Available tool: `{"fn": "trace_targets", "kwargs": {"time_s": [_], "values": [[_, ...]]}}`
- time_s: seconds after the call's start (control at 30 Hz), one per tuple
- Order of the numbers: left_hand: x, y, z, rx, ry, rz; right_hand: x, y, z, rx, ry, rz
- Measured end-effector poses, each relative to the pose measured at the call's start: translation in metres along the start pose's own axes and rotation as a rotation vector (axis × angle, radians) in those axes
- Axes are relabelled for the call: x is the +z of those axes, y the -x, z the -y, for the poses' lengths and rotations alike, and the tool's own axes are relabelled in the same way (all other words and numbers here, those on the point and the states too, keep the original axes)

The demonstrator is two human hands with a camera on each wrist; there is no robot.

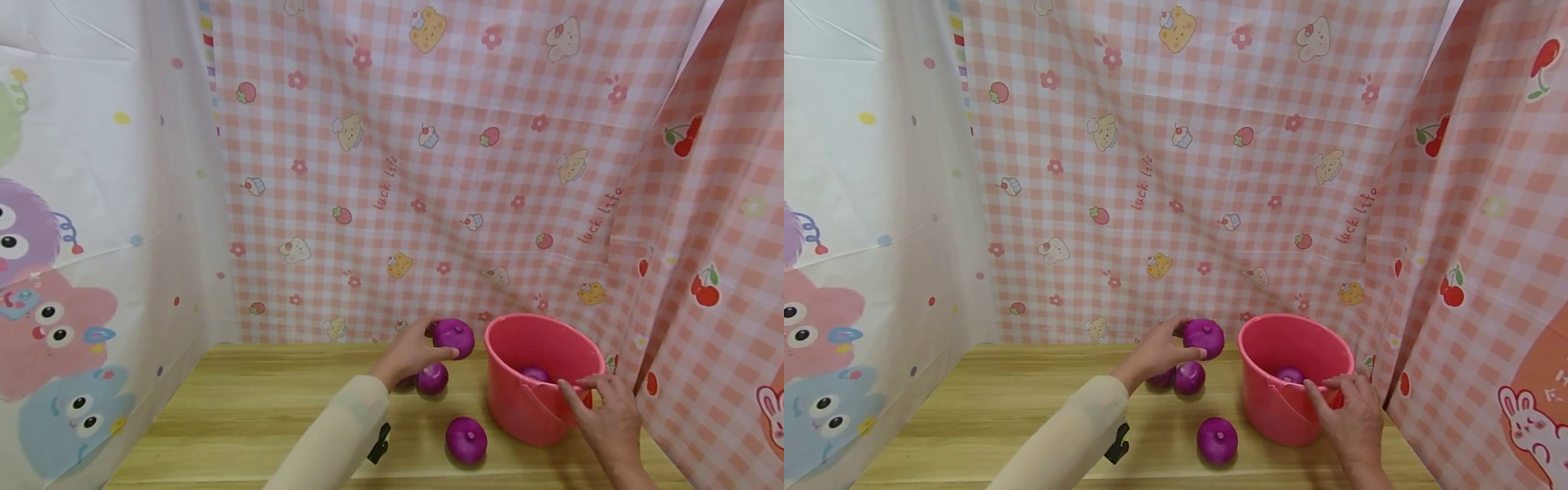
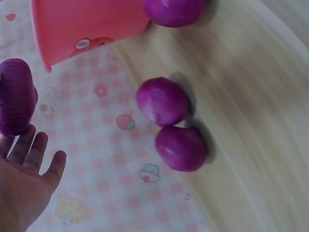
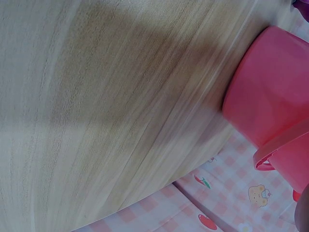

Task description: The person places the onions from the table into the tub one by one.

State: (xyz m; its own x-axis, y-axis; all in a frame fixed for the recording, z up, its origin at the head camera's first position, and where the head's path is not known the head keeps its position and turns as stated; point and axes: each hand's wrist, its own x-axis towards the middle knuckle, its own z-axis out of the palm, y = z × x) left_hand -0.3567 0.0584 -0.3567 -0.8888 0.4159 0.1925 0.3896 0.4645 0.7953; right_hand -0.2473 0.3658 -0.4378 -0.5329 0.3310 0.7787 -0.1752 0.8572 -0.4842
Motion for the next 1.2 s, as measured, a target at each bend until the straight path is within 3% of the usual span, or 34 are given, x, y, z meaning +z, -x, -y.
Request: {"fn": "trace_targets", "kwargs": {"time_s": [0.17, 0.43, 0.63, 0.73, 0.87, 1.0, 1.2], "values": [[0.008, -0.008, -0.016, 0.0, 0.022, -0.007, 0.001, 0.0, -0.001, -0.024, -0.007, -0.016], [0.026, -0.02, -0.04, 0.061, 0.066, -0.002, 0.001, 0.0, -0.002, -0.03, -0.002, -0.019], [0.043, -0.027, -0.053, 0.064, 0.056, -0.016, 0.002, 0.0, -0.003, -0.052, -0.01, -0.028], [0.051, -0.028, -0.059, 0.059, 0.099, -0.014, 0.003, 0.0, -0.004, -0.068, -0.02, -0.039], [0.062, -0.029, -0.064, 0.033, 0.114, -0.003, 0.003, 0.0, -0.005, -0.083, -0.026, -0.039], [0.07, -0.03, -0.067, 0.048, 0.047, -0.003, 0.002, 0.0, -0.005, -0.098, -0.036, -0.04], [0.073, -0.031, -0.067, 0.059, 0.066, 0.042, 0.002, 0.0, -0.005, -0.091, -0.035, -0.041]]}}
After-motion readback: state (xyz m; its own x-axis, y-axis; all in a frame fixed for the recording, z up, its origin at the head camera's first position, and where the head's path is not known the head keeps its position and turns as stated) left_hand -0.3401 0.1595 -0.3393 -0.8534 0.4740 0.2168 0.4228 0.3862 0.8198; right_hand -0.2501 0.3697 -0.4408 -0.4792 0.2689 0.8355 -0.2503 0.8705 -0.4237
